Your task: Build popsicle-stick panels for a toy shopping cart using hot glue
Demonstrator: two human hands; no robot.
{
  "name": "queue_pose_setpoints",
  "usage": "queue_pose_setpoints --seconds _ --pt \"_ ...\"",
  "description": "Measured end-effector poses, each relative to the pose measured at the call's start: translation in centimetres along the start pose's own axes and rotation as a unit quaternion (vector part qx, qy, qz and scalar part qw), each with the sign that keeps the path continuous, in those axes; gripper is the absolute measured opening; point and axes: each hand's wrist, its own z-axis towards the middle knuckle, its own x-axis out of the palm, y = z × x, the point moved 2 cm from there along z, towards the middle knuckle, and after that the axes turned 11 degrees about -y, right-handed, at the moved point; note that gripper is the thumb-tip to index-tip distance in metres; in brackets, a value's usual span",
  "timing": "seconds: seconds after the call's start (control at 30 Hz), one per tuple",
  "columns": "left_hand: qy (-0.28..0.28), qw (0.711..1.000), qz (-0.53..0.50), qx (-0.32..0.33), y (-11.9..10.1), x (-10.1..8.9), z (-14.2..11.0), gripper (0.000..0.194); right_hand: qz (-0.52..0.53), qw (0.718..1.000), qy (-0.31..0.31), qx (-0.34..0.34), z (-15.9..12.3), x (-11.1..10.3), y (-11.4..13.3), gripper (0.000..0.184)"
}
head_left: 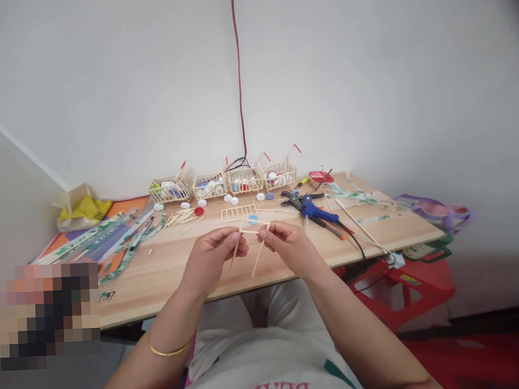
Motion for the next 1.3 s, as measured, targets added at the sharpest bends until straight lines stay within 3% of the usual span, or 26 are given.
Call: queue_pose_setpoints --seconds 0.2,0.43,0.73,1.0,1.3 --pt "0.031 0.998 -0.032 -0.044 -0.6 0.5 -0.6 0.017 -0.022 0.999 0.024 -0.014 -0.3 -0.5 0.9 0.031" --pt "0.022 0.997 -0.057 -0.043 -0.4 0.5 -0.7 0.020 -0.026 0.999 0.025 -0.017 -0.5 -0.7 1.5 0.033" --pt "-0.049 0.995 -0.088 0.007 0.2 1.7 -1.0 0.018 -0.030 0.999 0.011 -0.014 -0.2 -0.6 1.5 0.027" --pt "-0.086 0.994 0.009 0.070 0.5 1.6 -0.6 0.016 -0.054 0.999 -0.002 -0.005 0.0 -0.8 1.1 0.028" --pt "-0.139 0.980 0.097 0.100 0.9 1.4 0.0 0.017 -0.037 0.999 -0.008 0.005 0.2 -0.4 0.5 0.031"
